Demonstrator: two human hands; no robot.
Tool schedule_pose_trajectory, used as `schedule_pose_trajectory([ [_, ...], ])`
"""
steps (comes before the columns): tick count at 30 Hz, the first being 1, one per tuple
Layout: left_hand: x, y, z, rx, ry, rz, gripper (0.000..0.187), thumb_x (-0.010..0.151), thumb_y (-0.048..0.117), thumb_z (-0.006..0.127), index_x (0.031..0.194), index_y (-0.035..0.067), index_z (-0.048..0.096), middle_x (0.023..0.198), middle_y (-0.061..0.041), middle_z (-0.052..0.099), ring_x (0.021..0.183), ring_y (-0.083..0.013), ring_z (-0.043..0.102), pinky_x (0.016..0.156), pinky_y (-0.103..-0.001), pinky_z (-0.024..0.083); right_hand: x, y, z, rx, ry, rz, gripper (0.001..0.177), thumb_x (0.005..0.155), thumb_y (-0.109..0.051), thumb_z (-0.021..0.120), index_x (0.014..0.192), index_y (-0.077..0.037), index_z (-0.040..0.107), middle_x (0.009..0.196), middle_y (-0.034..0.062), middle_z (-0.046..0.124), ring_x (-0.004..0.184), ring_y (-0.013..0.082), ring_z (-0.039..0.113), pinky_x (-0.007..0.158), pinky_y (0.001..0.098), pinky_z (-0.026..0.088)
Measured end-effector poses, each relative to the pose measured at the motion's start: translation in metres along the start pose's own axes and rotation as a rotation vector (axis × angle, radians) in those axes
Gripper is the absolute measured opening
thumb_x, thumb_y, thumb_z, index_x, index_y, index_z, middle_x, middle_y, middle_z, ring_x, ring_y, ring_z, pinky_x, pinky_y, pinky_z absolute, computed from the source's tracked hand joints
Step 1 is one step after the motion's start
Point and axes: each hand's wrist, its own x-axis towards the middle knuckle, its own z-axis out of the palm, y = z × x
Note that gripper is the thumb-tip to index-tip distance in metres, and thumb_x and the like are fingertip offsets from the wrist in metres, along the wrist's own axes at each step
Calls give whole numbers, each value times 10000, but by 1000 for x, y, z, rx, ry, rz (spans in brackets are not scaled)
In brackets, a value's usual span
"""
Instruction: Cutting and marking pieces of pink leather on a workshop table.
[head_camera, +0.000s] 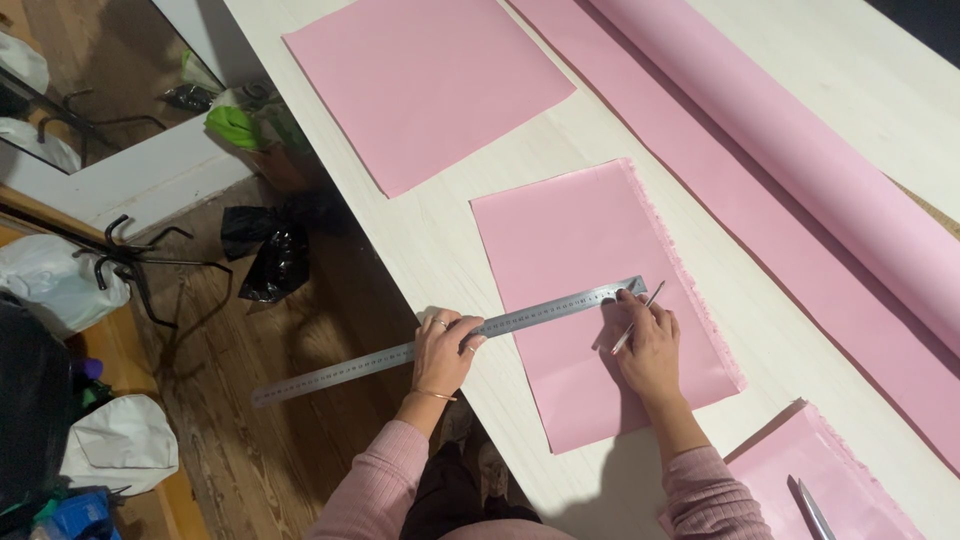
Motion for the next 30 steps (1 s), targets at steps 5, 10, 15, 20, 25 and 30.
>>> schedule_pose_trajectory([
  [5,8,17,-1,68,-82,-48,247,834,214,794,1077,182,767,1058,2,617,1120,-224,526,1022,-456,390,-1,3,6,-16,8,55,540,804,3,612,1330,-118,608,1251,59,698,1301,290,539,1145,505,336],
  [10,14,43,36,96,-115,24,381,856,67,697,1215,188,739,1261,-10,644,1228,-223,523,1097,-443,372,-4,2,5,-10,19,55,535,826,-23,636,1351,-126,604,1229,88,697,1287,296,555,1128,504,351],
  [15,22,84,70,59,-308,40,356,929,106,685,1276,187,692,1322,-1,621,1249,-221,507,1126,-458,347,2,-1,2,-18,28,44,582,784,-45,665,1359,-101,589,1217,108,696,1268,328,553,1114,529,334],
  [20,27,128,63,88,-179,249,627,825,310,777,1379,106,565,1427,-78,513,1294,-316,472,1006,-501,377,3,14,6,88,32,114,442,866,-64,624,1306,-108,620,1214,134,697,1254,336,578,1078,489,408],
  [25,33,132,61,160,-325,172,633,859,373,745,1403,116,546,1439,-68,499,1265,-307,477,992,-518,376,29,48,-13,614,130,458,320,1056,-179,481,1344,-109,603,1026,81,721,1049,222,637,966,344,472],
  [30,37,134,60,185,-337,174,643,855,382,747,1403,112,547,1436,-76,501,1236,-320,486,987,-512,383,35,82,8,843,216,536,298,1115,-207,513,1201,-1,711,892,58,675,840,151,553,785,313,443],
])
